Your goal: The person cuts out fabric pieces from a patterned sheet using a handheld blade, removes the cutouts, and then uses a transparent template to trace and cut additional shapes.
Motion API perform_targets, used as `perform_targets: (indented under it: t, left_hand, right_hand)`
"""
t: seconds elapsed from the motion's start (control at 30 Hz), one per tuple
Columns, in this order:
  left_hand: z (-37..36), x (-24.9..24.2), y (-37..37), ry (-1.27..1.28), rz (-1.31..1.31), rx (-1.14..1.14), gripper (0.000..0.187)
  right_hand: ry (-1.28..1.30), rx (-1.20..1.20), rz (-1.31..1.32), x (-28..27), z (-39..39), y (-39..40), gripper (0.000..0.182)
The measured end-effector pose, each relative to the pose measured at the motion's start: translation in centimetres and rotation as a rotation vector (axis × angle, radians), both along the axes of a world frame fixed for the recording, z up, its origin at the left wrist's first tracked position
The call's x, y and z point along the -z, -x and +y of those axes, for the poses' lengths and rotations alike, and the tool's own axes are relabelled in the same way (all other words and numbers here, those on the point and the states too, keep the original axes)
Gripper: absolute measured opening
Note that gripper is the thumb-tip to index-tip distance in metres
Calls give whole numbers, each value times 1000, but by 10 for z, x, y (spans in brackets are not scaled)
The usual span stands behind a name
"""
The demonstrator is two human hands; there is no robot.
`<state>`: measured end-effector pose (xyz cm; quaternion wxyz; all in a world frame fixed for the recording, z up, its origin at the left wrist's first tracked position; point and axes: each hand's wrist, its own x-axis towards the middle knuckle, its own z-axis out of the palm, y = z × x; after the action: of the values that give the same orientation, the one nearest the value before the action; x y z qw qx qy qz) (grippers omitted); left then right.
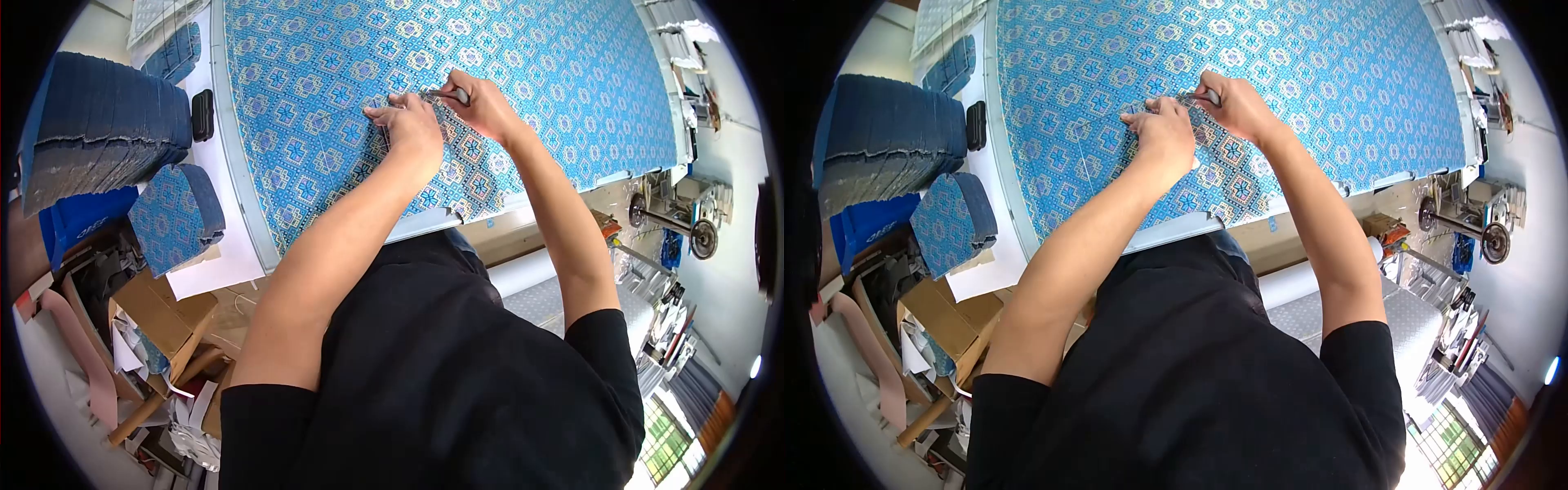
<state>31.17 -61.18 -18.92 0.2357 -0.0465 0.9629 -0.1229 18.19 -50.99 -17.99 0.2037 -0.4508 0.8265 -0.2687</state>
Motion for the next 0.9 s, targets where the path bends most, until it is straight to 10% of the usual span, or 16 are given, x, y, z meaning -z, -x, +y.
perform_targets:
  t: [0.2,0.47,0.9]
  left_hand:
    - [10,29,-1,73,132,-188,74]
    - [5,9,1,-130,-91,-308,131]
    - [5,12,-22,-268,83,-521,129]
  right_hand:
    - [104,-78,-68,23,4,16,16]
    - [120,-182,-36,29,8,20,18]
    - [180,-574,-46,32,-4,68,15]
